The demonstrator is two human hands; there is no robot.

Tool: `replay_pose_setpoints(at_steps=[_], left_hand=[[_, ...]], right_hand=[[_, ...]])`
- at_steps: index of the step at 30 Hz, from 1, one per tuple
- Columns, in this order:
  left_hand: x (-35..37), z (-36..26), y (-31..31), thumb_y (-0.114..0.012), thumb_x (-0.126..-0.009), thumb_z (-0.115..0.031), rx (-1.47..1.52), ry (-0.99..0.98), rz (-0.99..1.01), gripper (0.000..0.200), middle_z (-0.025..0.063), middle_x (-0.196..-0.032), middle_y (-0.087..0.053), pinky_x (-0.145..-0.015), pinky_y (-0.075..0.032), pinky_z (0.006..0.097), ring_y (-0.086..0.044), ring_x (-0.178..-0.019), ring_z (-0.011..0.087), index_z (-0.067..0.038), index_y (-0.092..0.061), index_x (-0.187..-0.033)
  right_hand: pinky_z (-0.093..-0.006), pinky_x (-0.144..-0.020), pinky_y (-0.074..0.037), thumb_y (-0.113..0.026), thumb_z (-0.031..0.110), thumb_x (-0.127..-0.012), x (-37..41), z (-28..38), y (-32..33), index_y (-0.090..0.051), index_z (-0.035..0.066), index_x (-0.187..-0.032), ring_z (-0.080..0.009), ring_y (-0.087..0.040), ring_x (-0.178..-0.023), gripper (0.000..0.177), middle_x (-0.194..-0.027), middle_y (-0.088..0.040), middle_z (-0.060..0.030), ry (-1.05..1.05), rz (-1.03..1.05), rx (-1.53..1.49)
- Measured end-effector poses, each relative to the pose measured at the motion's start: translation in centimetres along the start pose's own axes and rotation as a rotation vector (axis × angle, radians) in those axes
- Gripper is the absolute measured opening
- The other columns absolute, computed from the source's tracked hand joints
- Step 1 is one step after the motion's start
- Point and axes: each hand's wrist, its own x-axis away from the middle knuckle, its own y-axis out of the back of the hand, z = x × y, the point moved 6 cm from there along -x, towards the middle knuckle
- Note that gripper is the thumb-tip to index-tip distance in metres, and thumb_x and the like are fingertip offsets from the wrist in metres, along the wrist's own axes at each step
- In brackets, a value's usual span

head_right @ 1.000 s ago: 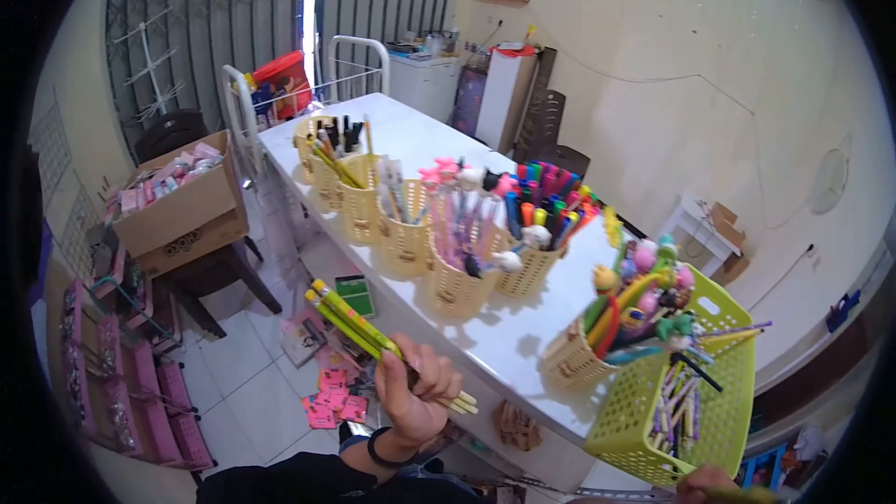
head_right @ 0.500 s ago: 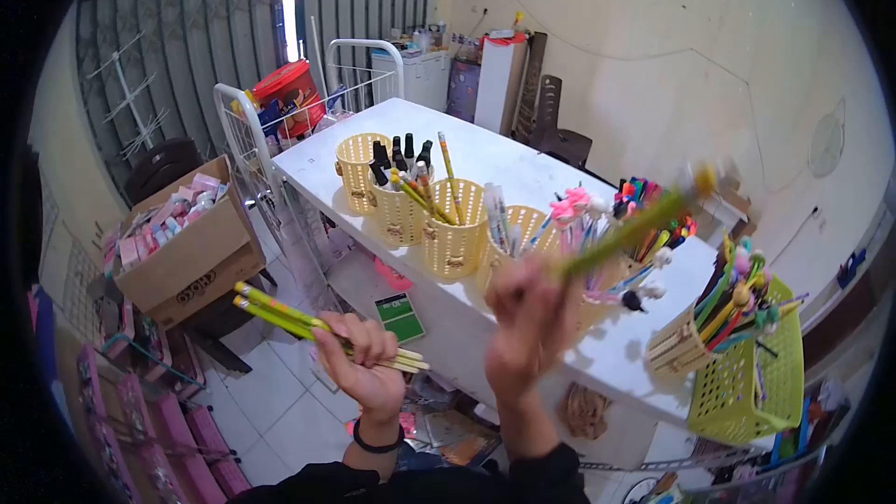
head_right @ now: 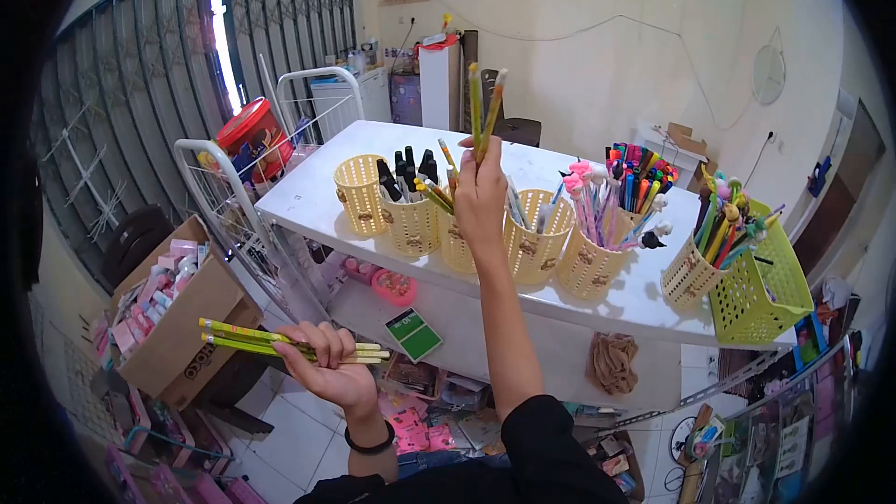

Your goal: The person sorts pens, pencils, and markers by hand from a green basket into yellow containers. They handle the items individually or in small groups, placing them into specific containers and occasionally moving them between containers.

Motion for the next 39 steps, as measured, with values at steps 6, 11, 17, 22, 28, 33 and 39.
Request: replay_pose_setpoints(at_steps=[6, 11, 17, 22, 28, 33, 39], left_hand=[[-0.4, -0.1, -0.2, -0.031, -0.087, -0.036, 0.007, 0.051, 0.074, 0.029, -0.0034, -0.05, -0.021, -0.037, -0.013, 0.0179, -0.016, -0.04, 0.0038, -0.011, -0.034, -0.074], [-0.7, 2.1, -1.6, -0.033, -0.087, -0.035, 0.085, 0.142, 0.121, 0.027, -0.0036, -0.052, -0.022, -0.038, -0.016, 0.0179, -0.018, -0.041, 0.0039, -0.01, -0.036, -0.078], [-3.2, 5.2, -8.2, -0.033, -0.087, -0.03, 0.11, 0.064, 0.299, 0.022, 0.0002, -0.057, -0.031, -0.045, -0.025, 0.02, -0.028, -0.047, 0.0061, -0.008, -0.037, -0.084], [-3.5, 6.8, -14.1, -0.032, -0.088, -0.018, -0.082, -0.063, 0.709, 0.016, 0.0069, -0.084, -0.042, -0.068, -0.034, 0.0241, -0.04, -0.072, 0.0124, -0.005, -0.038, -0.082], [-3.7, 7.2, -17.9, -0.041, -0.083, -0.017, -0.527, -0.619, 0.879, 0.016, 0.011, -0.101, -0.041, -0.079, -0.024, 0.0344, -0.034, -0.09, 0.0244, -0.005, -0.048, -0.09], [-5.4, 10.0, -18.8, -0.04, -0.082, -0.029, -0.63, -0.479, 0.918, 0.023, 0.0108, -0.105, -0.038, -0.081, -0.019, 0.0392, -0.029, -0.096, 0.027, -0.011, -0.049, -0.094], [-8.0, 10.3, -17.8, -0.039, -0.082, -0.037, -0.84, -0.432, 0.919, 0.037, 0.0135, -0.107, -0.038, -0.086, -0.02, 0.0386, -0.032, -0.102, 0.0265, -0.008, -0.044, -0.105]], right_hand=[[-0.0265, -0.052, -0.039, -0.041, 0.01, -0.08, -0.1, -2.1, -0.4, -0.043, 0.003, -0.091, -0.014, -0.05, -0.056, 0.013, -0.065, -0.052, -0.0092, -0.116, 0.051, -0.046], [-0.0233, -0.057, -0.041, -0.049, 0.015, -0.079, -0.5, -1.7, -0.6, -0.044, 0.004, -0.096, -0.0102, -0.051, -0.066, 0.021, -0.075, -0.053, -0.006, -0.064, 0.138, -0.216], [-0.0328, -0.092, -0.024, -0.04, 0.046, -0.08, -0.6, 1.0, 0.6, -0.036, 0.002, -0.111, -0.0176, -0.04, -0.102, 0.055, -0.103, -0.047, -0.0117, 0.054, 0.265, -0.477], [-0.0337, -0.092, -0.025, -0.05, 0.024, -0.075, 0.5, 6.0, 3.7, -0.035, 0.002, -0.113, -0.0207, -0.041, -0.103, 0.047, -0.105, -0.046, -0.0129, 0.372, 0.303, -0.335], [-0.0284, -0.079, -0.04, -0.048, -0.002, -0.069, -0.1, 6.9, 4.3, -0.037, 0.002, -0.11, -0.0176, -0.05, -0.092, 0.043, -0.096, -0.051, -0.0113, 0.211, 0.334, -0.302], [-0.0263, -0.067, -0.046, -0.052, 0.0, -0.069, -3.0, 4.8, 3.9, -0.044, -0.003, -0.105, -0.0164, -0.057, -0.078, 0.038, -0.085, -0.058, -0.0134, 0.225, 0.49, -0.137], [-0.0246, -0.066, -0.047, -0.057, 0.003, -0.068, -4.7, 2.5, 3.5, -0.053, -0.005, -0.092, -0.0154, -0.059, -0.07, 0.026, -0.074, -0.06, -0.0117, 0.117, 0.461, -0.097]])
